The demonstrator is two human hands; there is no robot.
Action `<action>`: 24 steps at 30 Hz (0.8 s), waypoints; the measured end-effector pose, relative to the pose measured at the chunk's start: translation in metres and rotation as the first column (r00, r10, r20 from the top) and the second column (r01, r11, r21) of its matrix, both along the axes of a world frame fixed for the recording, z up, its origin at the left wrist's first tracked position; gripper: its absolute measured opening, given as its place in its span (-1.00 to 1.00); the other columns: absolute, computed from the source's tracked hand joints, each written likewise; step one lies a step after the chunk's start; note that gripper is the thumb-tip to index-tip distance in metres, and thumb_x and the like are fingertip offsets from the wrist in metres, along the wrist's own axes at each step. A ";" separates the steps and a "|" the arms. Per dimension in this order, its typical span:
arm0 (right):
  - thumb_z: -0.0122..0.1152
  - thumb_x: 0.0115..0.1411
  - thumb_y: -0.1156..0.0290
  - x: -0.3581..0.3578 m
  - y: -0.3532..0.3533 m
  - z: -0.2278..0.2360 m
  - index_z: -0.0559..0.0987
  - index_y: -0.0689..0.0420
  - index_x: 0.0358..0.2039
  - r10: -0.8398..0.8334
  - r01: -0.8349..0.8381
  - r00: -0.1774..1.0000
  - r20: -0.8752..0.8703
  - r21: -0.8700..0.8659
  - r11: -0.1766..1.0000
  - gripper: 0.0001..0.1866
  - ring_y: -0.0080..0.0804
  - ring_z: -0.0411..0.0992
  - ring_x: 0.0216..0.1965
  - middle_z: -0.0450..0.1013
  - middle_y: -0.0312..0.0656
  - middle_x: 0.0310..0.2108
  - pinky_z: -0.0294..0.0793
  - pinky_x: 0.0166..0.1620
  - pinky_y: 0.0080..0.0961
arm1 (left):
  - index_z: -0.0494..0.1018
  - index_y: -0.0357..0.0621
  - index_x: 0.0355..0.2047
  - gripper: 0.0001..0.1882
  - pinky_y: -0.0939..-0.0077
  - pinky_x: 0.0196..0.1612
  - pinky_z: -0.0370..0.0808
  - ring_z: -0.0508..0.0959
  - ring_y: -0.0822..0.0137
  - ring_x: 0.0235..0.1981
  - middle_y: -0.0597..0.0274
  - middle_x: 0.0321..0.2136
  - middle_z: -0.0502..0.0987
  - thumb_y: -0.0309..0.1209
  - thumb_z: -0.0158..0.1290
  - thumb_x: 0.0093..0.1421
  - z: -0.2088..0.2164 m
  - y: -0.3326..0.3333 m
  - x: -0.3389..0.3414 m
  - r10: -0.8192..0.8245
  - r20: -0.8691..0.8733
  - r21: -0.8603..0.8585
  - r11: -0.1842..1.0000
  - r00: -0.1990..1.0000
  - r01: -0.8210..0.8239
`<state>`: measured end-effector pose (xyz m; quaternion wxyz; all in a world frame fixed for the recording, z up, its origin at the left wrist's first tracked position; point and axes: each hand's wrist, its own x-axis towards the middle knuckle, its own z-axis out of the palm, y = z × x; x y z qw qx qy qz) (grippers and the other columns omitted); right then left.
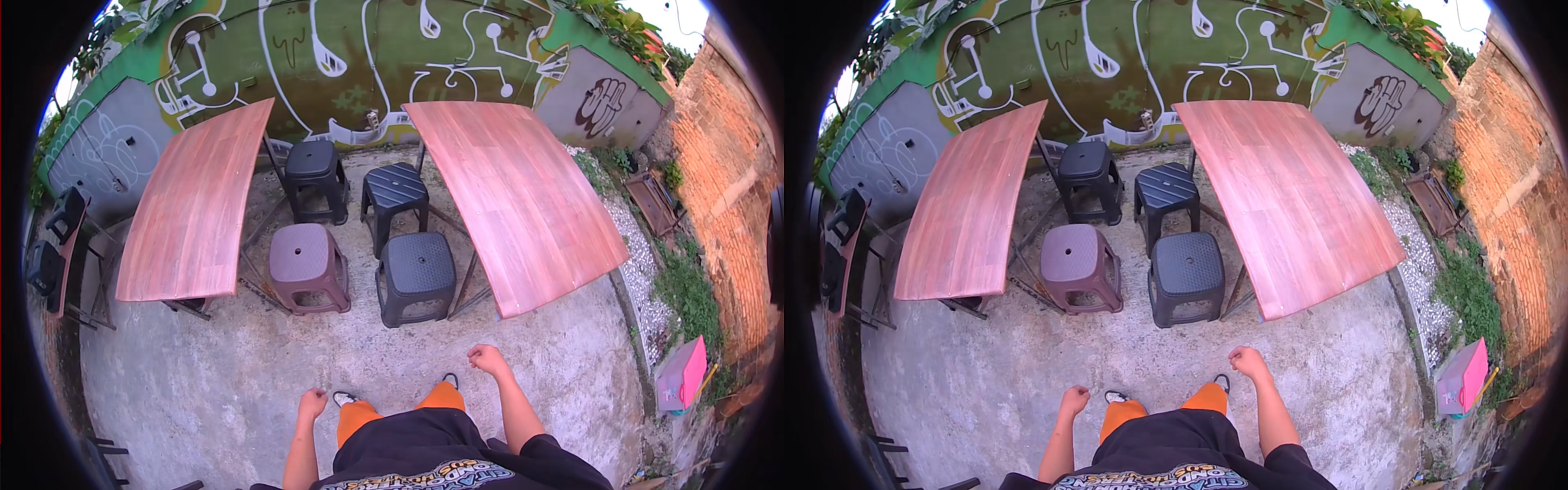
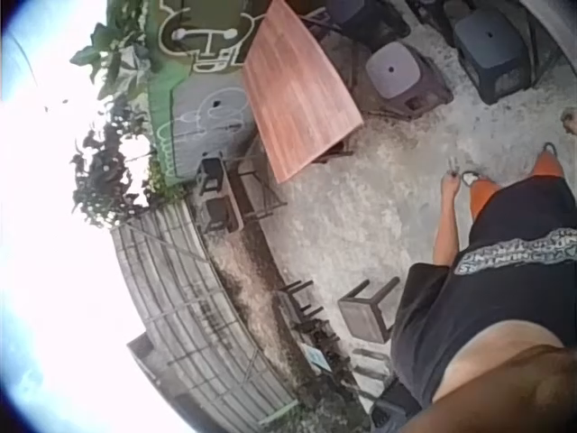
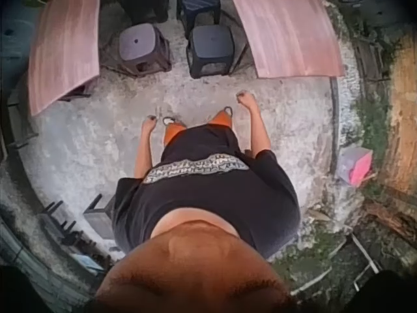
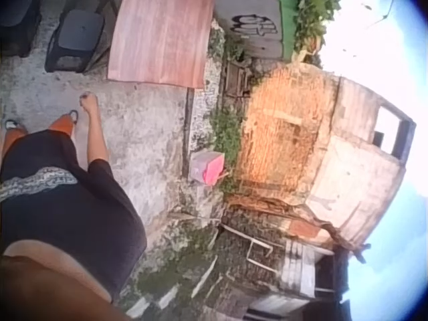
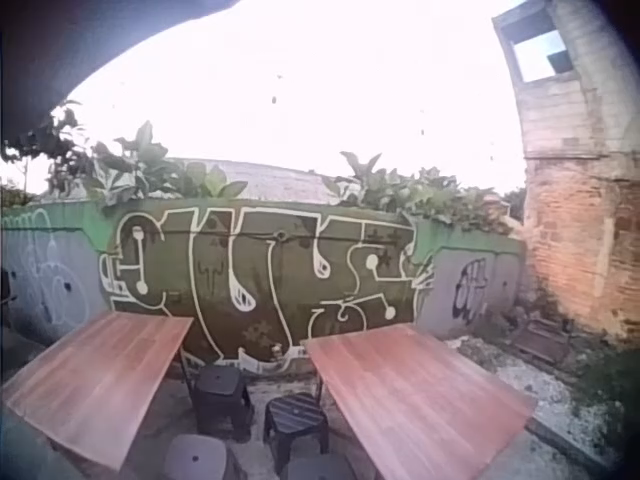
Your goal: Assembling a plastic table by attaching legs to the table top in an outdoor seating area.
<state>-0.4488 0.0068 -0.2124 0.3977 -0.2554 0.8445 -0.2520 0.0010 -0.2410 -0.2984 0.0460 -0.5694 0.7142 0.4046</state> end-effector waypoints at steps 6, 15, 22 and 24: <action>0.07 0.06 0.50 -0.147 0.164 0.044 0.55 0.29 -0.27 -0.406 0.390 0.913 -0.048 -0.198 0.899 -0.77 -0.45 0.51 -0.48 0.52 -0.13 -0.47 0.48 -0.41 -0.54 | 0.37 -0.26 -0.02 -0.59 0.28 -0.20 0.55 0.58 0.08 -0.22 0.01 -0.22 0.53 -0.24 -0.03 0.22 0.066 0.064 -0.274 0.165 -0.380 0.486 0.873 0.910 0.045; 0.07 0.08 0.47 -0.395 0.245 0.104 0.51 0.29 -0.18 -0.498 0.472 0.867 -0.007 -0.307 0.826 -0.72 -0.45 0.50 -0.45 0.52 -0.13 -0.42 0.46 -0.43 -0.52 | 0.10 -0.32 0.08 -0.52 0.18 -0.18 0.57 0.54 -0.03 -0.19 -0.15 -0.11 0.42 -0.28 -0.07 0.29 0.114 0.178 -0.530 0.546 -0.459 0.704 0.704 0.701 -0.088; 0.20 0.01 0.31 -0.574 0.254 0.058 0.52 0.33 -0.20 -0.349 0.346 0.811 -0.470 -0.096 0.933 -0.61 -0.32 0.56 -0.41 0.54 -0.01 -0.45 0.52 -0.33 -0.36 | 0.11 -0.32 0.10 -0.42 0.36 -0.39 0.57 0.56 0.17 -0.39 -0.03 -0.23 0.45 -0.43 0.13 0.16 0.076 0.220 -0.538 0.782 -0.510 0.681 0.622 0.358 -0.387; 0.21 0.08 0.20 -0.595 0.242 0.061 0.50 0.37 -0.19 -0.496 0.506 0.862 -0.102 0.135 0.852 -0.54 -0.23 0.57 -0.39 0.53 0.05 -0.42 0.55 -0.35 -0.36 | 0.10 -0.32 0.12 -0.40 0.23 -0.23 0.55 0.54 0.14 -0.23 -0.01 -0.15 0.42 -0.30 0.10 0.20 0.059 0.237 -0.543 0.849 -0.507 0.693 0.505 0.151 -0.514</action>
